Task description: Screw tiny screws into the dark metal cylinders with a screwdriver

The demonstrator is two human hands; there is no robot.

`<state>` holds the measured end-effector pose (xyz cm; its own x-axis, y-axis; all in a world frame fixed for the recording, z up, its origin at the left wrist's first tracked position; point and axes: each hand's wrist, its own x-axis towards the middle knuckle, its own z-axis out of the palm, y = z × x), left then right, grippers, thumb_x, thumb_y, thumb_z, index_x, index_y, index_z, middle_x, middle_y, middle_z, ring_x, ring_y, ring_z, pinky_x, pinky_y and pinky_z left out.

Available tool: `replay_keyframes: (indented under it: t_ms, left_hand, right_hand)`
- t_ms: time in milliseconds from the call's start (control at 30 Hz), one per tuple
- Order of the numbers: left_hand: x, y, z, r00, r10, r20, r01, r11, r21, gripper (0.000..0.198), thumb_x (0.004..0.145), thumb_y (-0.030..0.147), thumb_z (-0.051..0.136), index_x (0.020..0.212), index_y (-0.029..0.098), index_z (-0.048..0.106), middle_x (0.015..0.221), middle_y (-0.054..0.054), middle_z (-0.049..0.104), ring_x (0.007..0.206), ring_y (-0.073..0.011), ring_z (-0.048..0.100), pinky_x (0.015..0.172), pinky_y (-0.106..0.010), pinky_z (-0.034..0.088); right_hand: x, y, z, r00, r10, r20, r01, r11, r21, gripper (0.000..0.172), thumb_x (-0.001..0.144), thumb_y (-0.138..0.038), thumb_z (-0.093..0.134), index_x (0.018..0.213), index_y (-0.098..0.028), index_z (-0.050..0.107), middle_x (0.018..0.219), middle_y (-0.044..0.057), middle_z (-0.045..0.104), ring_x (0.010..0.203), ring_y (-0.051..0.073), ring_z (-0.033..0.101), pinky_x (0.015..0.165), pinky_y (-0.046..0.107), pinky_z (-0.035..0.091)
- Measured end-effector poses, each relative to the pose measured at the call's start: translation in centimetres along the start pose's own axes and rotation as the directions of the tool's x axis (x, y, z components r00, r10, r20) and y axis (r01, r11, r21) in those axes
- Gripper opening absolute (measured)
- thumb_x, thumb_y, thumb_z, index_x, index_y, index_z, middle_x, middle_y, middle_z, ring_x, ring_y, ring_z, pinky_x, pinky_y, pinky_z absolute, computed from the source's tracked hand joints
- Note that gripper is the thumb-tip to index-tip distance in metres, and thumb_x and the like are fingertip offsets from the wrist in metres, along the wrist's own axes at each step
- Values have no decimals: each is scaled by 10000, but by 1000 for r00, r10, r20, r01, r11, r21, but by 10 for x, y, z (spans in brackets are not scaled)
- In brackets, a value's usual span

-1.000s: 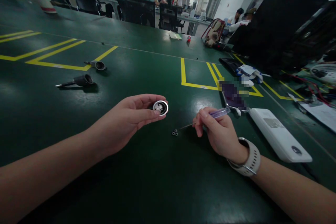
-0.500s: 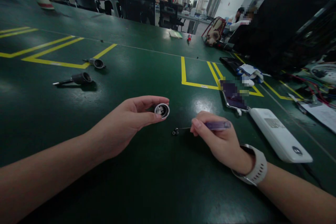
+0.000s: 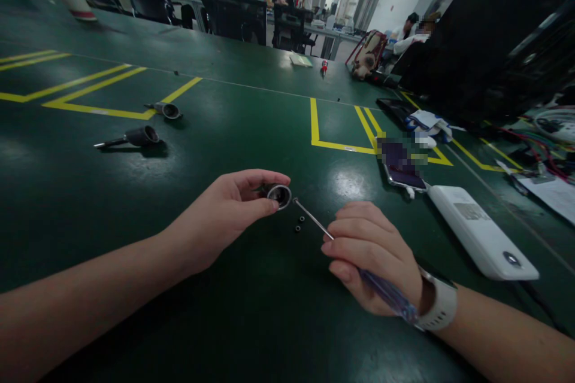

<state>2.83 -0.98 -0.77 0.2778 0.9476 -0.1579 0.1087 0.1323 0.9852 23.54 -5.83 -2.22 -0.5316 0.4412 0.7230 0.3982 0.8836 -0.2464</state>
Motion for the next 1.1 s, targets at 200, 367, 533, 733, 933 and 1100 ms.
replay_keyframes:
  t_ms: [200,367,533,733,933,1100]
  left_hand:
    - [-4,-2,3,999,46,27,-48,995,86,319,654,190,663,971,217,686,921,-37,734,861,-231,685,748,-354,562]
    - [-5,-3,5,997,74,37,-77,991,105,301,637,208,647,935,229,688,886,-21,737,817,-219,688,721,-343,559]
    - [-4,-3,6,988,152,-4,-150,980,129,219,618,212,634,826,224,700,858,-17,739,809,-215,684,743,-346,554]
    - [-5,-5,7,986,168,-12,-165,978,131,209,639,192,620,829,204,706,875,-31,742,823,-210,684,762,-354,554]
    - [-5,-6,6,991,136,-15,-133,982,131,220,634,190,620,838,203,701,869,-29,740,792,-210,687,749,-355,555]
    - [-3,-3,3,997,73,8,-73,984,163,242,703,193,627,942,193,663,970,-25,720,894,-199,681,834,-335,533]
  right_hand:
    - [2,-2,3,993,-8,115,11,1000,-19,89,889,-224,525,948,-186,580,799,65,690,780,186,636,741,355,516]
    - [2,-1,6,990,9,140,-4,999,-33,75,896,-207,521,941,-179,573,817,68,693,787,178,627,747,348,509]
    - [1,-3,7,987,-21,158,29,998,-49,65,889,-205,548,928,-161,575,850,79,703,816,178,629,767,346,508]
    - [4,-6,7,990,-33,140,45,996,-81,72,897,-222,536,912,-170,583,811,65,709,788,175,639,775,348,512]
    - [2,-9,5,997,20,70,-21,1000,19,82,888,-215,534,905,-163,595,785,71,688,759,179,627,801,370,493]
    - [-3,3,10,831,532,-166,-414,789,454,206,918,-245,468,760,-219,599,673,0,586,696,151,565,854,399,459]
